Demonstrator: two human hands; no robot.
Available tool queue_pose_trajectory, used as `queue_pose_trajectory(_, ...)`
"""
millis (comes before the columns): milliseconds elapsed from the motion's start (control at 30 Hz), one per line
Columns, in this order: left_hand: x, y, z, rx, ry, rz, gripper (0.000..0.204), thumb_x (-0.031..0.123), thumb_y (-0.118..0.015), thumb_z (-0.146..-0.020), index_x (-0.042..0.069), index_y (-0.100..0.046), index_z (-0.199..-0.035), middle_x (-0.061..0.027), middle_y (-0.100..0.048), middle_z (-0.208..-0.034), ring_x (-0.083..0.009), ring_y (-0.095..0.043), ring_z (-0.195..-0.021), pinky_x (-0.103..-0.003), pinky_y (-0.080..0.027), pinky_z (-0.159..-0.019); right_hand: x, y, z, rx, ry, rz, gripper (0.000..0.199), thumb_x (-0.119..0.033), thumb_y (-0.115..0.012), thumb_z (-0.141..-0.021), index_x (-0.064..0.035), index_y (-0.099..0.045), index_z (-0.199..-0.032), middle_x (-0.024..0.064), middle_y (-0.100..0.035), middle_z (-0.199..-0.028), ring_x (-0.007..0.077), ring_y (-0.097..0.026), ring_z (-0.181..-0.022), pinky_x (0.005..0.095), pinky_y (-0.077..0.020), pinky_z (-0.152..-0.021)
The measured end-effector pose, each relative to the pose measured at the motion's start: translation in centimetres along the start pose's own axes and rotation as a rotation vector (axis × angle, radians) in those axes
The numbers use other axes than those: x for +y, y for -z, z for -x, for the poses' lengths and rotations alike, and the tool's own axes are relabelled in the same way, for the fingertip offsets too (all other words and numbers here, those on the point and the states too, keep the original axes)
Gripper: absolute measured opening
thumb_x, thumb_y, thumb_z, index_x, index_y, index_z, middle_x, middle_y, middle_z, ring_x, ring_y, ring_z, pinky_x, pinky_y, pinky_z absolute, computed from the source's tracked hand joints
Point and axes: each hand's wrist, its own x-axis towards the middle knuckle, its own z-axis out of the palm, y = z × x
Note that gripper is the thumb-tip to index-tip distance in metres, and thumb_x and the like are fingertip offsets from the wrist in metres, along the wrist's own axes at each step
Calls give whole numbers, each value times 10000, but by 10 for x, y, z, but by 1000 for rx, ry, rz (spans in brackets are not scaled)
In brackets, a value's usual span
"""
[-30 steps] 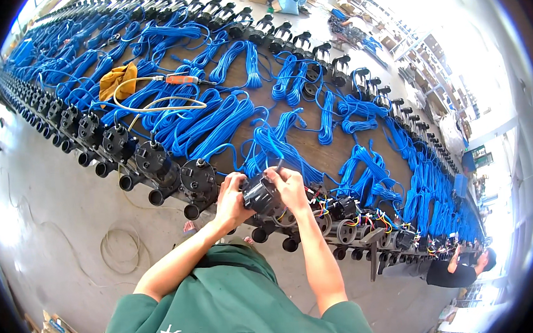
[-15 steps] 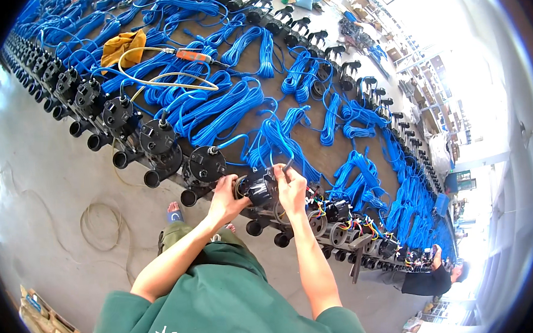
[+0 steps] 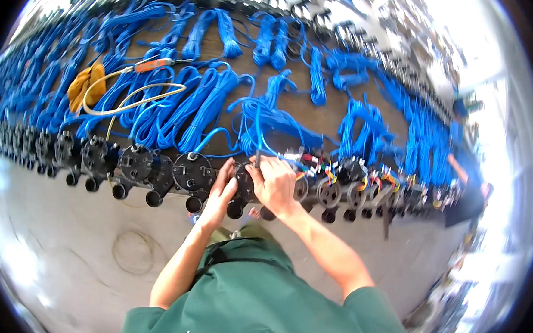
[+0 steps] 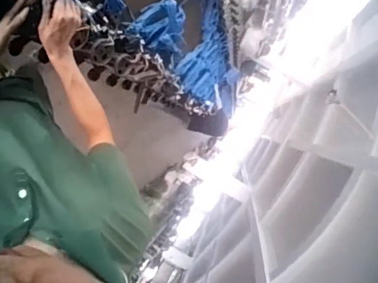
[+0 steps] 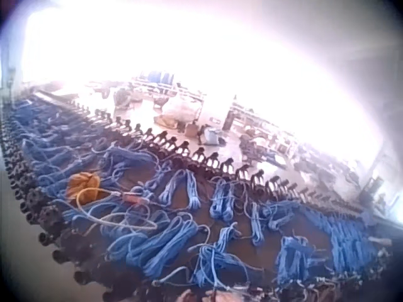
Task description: The person assembles a series of motors by using a hammer to tap components into place and then securing them with a power tool.
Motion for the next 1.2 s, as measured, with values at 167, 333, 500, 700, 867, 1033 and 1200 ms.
queue_pose_trajectory(167, 10, -7, -39, -68, -106, -322, 755, 333, -802, -875, 15, -524, -1501, -128, -666, -1318, -197, -617, -1212, -358, -477, -1083, 13, 1, -2, -10, -6, -100, 209, -205, -737, -936, -13, -727, -1019, 138, -751, -946, 333, -715, -900, 450, -546, -794)
queue_pose_trajectory(333, -1, -10, -35, 38, -148, -339, 532, 250, -775, -908, 23, -618, -1363, -64, -692, -1140, -140, -649, -1032, -316, -531, -949, 50, 78, 12, 94, -376, -359, 214, -135, -640, -1037, -26, -738, -1192, 172, -771, -1143, 305, -750, -1048, 394, -586, -906)
queue_pose_trajectory(500, 6, -23, -27, 92, -129, -307, 542, 213, -774, -880, -2, -619, -1352, -104, -670, -1280, -186, -636, -1150, -355, -494, -1048, 213, 162, 182, 539, -842, 327, 288, -254, -642, -1069, -13, -726, -1204, 135, -766, -1111, 239, -736, -989, 372, -576, -869)
queue_pose_trajectory(700, 7, -24, -30, 116, -207, -346, 631, 279, -770, -792, -61, -637, -1308, -158, -615, -1292, -259, -610, -1213, -394, -474, -1072, 248, 193, 264, 161, -952, 718, 590, -458, -679, -1015, -24, -537, -1389, 195, -535, -1426, 403, -557, -1286, 502, -465, -1062)
queue_pose_trajectory(867, 5, -26, -32, 115, -217, -323, 624, 278, -755, -791, -66, -632, -1296, -168, -606, -1303, -270, -597, -1224, -404, -462, -1082, 252, 212, 284, 93, -999, 653, 794, -597, -760, -907, -8, -503, -1374, 183, -529, -1311, 423, -561, -1239, 523, -489, -998)
queue_pose_trajectory(1033, 10, -28, -31, 140, -219, -363, 582, 233, -735, -783, -62, -626, -1273, -155, -607, -1267, -259, -598, -1196, -396, -463, -1073, 271, 231, 305, -132, -739, 951, 686, -552, -768, -918, -28, -547, -1302, 194, -611, -1275, 420, -599, -1174, 485, -523, -897)
queue_pose_trajectory(1200, 0, -24, -31, 102, -263, -379, 660, 370, -746, -859, -64, -603, -1336, -180, -652, -1318, -272, -609, -1239, -426, -442, -1111, 294, 247, 309, 46, -975, 773, 386, -401, -753, -957, -42, -612, -932, 170, -635, -701, 417, -626, -664, 499, -494, -652)
